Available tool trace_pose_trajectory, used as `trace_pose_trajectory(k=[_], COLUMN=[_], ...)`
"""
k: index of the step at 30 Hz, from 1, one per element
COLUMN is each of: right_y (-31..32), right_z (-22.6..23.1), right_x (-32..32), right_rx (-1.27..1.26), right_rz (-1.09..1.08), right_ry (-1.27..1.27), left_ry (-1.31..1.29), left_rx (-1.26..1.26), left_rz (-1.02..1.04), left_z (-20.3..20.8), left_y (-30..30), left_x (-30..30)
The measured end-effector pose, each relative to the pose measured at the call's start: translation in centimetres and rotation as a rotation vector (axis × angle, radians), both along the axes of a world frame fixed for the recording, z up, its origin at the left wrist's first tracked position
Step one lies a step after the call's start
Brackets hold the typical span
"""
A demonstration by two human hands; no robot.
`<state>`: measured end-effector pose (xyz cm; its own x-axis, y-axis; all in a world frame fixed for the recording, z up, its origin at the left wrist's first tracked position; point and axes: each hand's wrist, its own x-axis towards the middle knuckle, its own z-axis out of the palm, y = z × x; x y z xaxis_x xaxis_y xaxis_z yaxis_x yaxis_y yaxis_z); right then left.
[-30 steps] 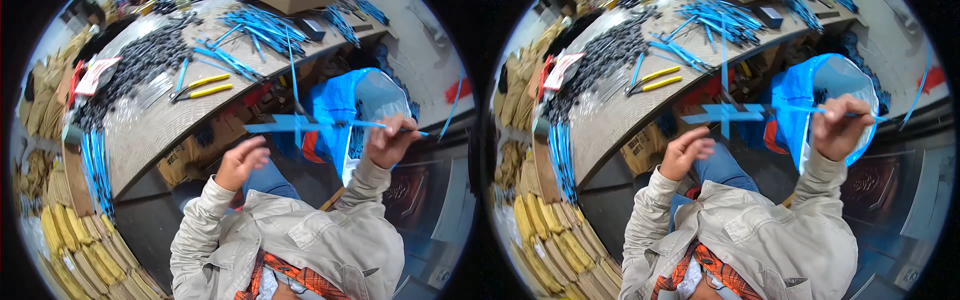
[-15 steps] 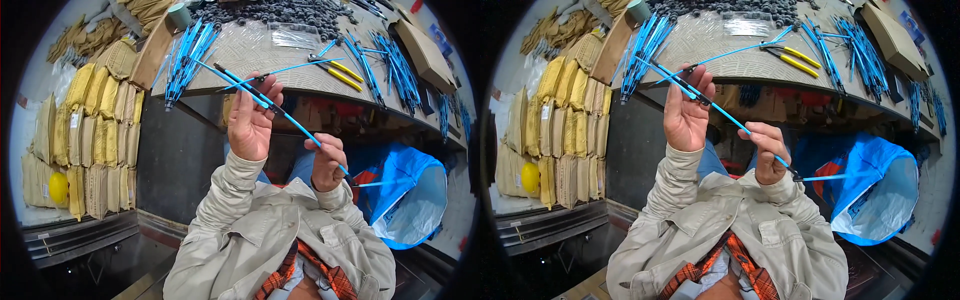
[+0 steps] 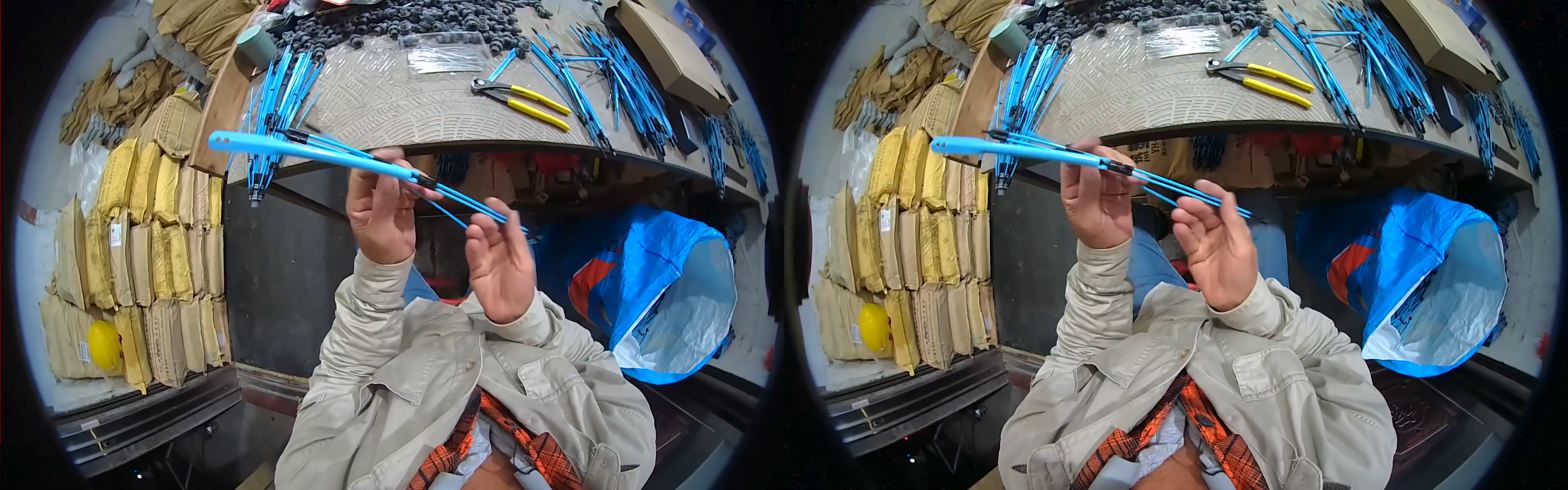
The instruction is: Assembling blue plastic rods into a central hub component using pliers.
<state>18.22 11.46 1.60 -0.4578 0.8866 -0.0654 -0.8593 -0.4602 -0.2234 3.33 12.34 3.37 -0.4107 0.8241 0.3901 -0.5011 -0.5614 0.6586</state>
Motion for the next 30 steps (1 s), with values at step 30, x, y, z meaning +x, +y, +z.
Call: trace_pose_trajectory(k=[30], right_y=[10.4], right_z=[3.9], right_x=[3.7], right_rx=[0.994], right_rz=[-0.264], right_ry=[-0.856], left_ry=[0.096], left_rx=[-0.210], left_rz=[-0.033], left_z=[8.7], left_y=[1.5], left_x=[2.7])
